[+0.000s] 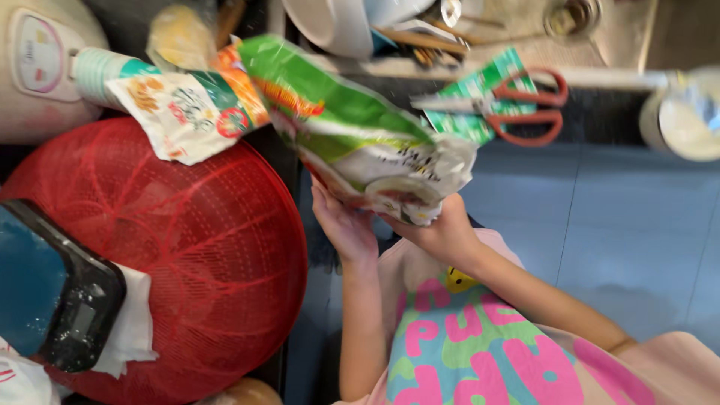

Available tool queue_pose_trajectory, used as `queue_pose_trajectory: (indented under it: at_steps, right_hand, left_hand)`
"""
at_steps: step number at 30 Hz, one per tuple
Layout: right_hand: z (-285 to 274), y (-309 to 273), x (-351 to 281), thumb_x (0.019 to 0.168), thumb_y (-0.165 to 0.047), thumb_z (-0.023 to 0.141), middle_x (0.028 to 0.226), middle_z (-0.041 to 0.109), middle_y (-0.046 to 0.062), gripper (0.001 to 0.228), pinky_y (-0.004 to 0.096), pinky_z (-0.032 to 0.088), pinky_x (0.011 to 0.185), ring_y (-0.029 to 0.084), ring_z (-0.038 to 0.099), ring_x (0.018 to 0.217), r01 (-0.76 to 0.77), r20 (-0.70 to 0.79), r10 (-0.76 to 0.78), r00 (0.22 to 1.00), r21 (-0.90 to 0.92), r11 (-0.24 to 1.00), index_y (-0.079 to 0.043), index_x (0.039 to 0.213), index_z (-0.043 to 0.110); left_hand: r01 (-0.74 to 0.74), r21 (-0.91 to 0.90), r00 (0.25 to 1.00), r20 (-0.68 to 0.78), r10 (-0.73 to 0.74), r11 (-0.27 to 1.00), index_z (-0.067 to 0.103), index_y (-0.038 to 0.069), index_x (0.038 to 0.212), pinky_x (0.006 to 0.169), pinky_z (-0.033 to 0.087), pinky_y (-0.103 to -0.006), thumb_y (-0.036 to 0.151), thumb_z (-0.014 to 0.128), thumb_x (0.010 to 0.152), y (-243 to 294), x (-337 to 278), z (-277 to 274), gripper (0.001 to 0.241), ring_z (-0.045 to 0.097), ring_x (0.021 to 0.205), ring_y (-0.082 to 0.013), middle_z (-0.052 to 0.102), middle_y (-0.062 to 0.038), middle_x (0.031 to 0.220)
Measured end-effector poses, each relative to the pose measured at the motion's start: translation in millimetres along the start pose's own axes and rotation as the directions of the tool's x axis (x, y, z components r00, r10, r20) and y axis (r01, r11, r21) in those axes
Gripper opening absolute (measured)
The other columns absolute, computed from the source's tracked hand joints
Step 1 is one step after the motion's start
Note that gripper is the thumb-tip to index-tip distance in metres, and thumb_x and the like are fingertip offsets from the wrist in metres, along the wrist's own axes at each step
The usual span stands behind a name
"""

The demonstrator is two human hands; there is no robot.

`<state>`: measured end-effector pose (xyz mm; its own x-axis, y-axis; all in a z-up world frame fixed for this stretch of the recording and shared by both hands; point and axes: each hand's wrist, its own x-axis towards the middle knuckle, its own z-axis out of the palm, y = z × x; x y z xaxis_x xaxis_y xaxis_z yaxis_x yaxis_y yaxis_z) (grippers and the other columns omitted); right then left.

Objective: The person opens a packet of milk with scissors, pours the contents into a bowl of flour, and whisks the mixture together by hand.

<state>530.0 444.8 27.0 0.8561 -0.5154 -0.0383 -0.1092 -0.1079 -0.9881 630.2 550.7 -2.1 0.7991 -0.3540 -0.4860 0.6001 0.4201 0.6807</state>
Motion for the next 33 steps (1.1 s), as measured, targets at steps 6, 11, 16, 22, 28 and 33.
queue_pose_trajectory:
  at_steps: [6, 11, 16, 22, 28, 33]
  right_hand:
    - [-20, -2, -105, 0.078, -0.010, 0.087, 0.123, 0.067, 0.012, 0.054, 0.035, 0.054, 0.096, 0.025, 0.068, 0.113, -0.021, -0.138, -0.003, 0.990, -0.169, 0.985, -0.005, 0.127, 0.063]
    - [-57, 22, -166, 0.073, -0.008, 0.087, 0.134, 0.063, 0.015, 0.062, 0.040, 0.051, 0.099, 0.033, 0.062, 0.120, -0.047, -0.226, -0.006, 0.974, -0.230, 0.972, -0.006, 0.129, 0.061]
    - [-125, 43, -220, 0.072, -0.007, 0.085, 0.138, 0.061, 0.015, 0.065, 0.041, 0.050, 0.100, 0.034, 0.060, 0.124, -0.078, -0.307, 0.009, 0.952, -0.214, 0.974, -0.005, 0.132, 0.060]
    - [-253, 74, -311, 0.074, -0.005, 0.084, 0.143, 0.059, 0.014, 0.062, 0.039, 0.051, 0.095, 0.034, 0.059, 0.124, -0.147, -0.397, 0.056, 0.916, -0.204, 0.968, -0.006, 0.131, 0.060]
    - [-396, 116, -423, 0.075, -0.009, 0.085, 0.128, 0.062, 0.012, 0.060, 0.032, 0.055, 0.078, 0.022, 0.065, 0.106, -0.390, -0.541, 0.311, 0.782, -0.035, 0.920, -0.006, 0.130, 0.060]
    - [-506, 154, -495, 0.082, -0.006, 0.082, 0.122, 0.073, 0.006, 0.048, 0.032, 0.056, 0.095, 0.015, 0.067, 0.111, -0.211, -0.578, 0.309, 0.756, 0.231, 0.950, -0.004, 0.126, 0.066]
  left_hand:
    - [0.370, -0.008, 0.929, -0.027, -0.370, 0.929, 0.031, 0.037, 0.157, 0.095, 0.047, -0.0594, 0.073, 0.025, 0.091, -51, -76, -49, 0.075, 0.048, 0.134, -0.0347, 0.046, -0.003, 0.152]
    - [0.486, 0.018, 0.874, -0.031, -0.486, 0.874, 0.034, 0.033, 0.157, 0.095, 0.049, -0.0604, 0.079, 0.027, 0.088, -111, -110, -60, 0.083, 0.053, 0.130, -0.0346, 0.048, -0.008, 0.150]
    - [0.588, 0.080, 0.794, 0.133, -0.593, 0.805, 0.040, 0.018, 0.156, 0.087, 0.051, -0.0584, 0.084, 0.027, 0.090, -175, -139, -32, 0.094, 0.057, 0.122, -0.0370, 0.053, -0.013, 0.145]
    - [0.609, 0.241, 0.769, 0.056, -0.637, 0.756, 0.047, 0.023, 0.149, 0.093, 0.044, -0.0464, 0.074, 0.034, 0.095, -299, -211, 52, 0.076, 0.055, 0.123, -0.0250, 0.056, -0.003, 0.141]
    - [0.706, 0.355, 0.659, -0.013, -0.752, 0.613, 0.048, 0.029, 0.148, 0.091, 0.042, -0.0438, 0.079, 0.028, 0.088, -440, -298, 140, 0.080, 0.055, 0.119, -0.0215, 0.058, 0.000, 0.138]
    - [0.710, 0.393, 0.594, 0.110, -0.797, 0.584, 0.040, 0.023, 0.135, 0.098, 0.043, -0.0571, 0.068, 0.036, 0.093, -525, -349, 207, 0.061, 0.053, 0.124, -0.0302, 0.049, -0.005, 0.134]
